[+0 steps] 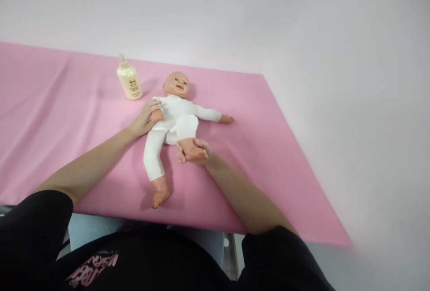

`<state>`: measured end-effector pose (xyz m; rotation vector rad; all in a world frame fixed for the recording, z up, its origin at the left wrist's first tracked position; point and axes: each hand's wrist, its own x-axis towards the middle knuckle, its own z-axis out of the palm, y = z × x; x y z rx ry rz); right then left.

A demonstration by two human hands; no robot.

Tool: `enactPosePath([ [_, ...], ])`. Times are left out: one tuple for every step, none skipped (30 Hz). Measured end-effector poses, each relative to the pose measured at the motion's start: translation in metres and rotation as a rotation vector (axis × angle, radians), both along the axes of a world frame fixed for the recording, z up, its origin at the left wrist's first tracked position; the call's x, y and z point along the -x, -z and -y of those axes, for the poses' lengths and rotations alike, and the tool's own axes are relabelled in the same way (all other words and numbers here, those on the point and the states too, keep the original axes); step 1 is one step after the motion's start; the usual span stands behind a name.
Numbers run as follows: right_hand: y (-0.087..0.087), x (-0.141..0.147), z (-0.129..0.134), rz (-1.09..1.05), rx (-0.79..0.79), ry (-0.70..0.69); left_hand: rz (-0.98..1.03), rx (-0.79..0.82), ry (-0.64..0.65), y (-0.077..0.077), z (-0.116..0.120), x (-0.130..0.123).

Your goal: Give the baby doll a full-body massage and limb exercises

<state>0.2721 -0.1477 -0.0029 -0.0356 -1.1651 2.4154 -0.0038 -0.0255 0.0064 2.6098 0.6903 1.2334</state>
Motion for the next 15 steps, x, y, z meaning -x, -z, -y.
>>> enactPosePath([
  [-0.0005, 0.0013, -0.003, 0.014, 0.01, 0.1, -0.021, 0.0, 0.007, 0.0003, -0.0015, -0.0001],
  [-0.0018, 0.0025, -0.0053, 0.038, 0.03, 0.188, -0.042, 0.002, 0.015, 0.0007, -0.0028, -0.0003],
  [-0.0034, 0.0034, -0.007, 0.065, 0.057, 0.248, -0.061, 0.004, 0.023, 0.0011, -0.0037, -0.0004],
  [-0.005, 0.0041, -0.0081, 0.081, 0.075, 0.278, -0.075, 0.003, 0.031, 0.0015, -0.0043, -0.0004],
  [-0.0063, 0.0045, -0.0086, 0.086, 0.084, 0.295, -0.088, -0.001, 0.042, 0.0017, -0.0046, -0.0004],
  [-0.0072, 0.0049, -0.0086, 0.091, 0.088, 0.309, -0.099, -0.006, 0.052, 0.0019, -0.0046, -0.0004],
  [-0.0076, 0.0051, -0.0084, 0.097, 0.089, 0.322, -0.11, -0.012, 0.061, 0.002, -0.0045, -0.0003],
  [-0.0076, 0.0054, -0.0081, 0.107, 0.088, 0.334, -0.118, -0.017, 0.064, 0.002, -0.0044, -0.0002],
  [-0.0073, 0.0056, -0.0077, 0.115, 0.086, 0.343, -0.127, -0.019, 0.063, 0.002, -0.0043, -0.0002],
  [-0.0068, 0.0058, -0.0073, 0.117, 0.082, 0.349, -0.135, -0.019, 0.06, 0.002, -0.0042, -0.0001],
  [-0.0064, 0.0061, -0.007, 0.114, 0.077, 0.352, -0.142, -0.019, 0.057, 0.0021, -0.0042, -0.0001],
  [-0.006, 0.0063, -0.0068, 0.107, 0.072, 0.352, -0.145, -0.022, 0.056, 0.0021, -0.0043, 0.0],
  [-0.0058, 0.0065, -0.0066, 0.101, 0.067, 0.351, -0.146, -0.03, 0.059, 0.0022, -0.0043, 0.0],
  [-0.0058, 0.0067, -0.0065, 0.097, 0.064, 0.35, -0.146, -0.04, 0.065, 0.0022, -0.0044, 0.0],
  [-0.0059, 0.0067, -0.0064, 0.094, 0.062, 0.349, -0.146, -0.051, 0.072, 0.0022, -0.0044, 0.0],
])
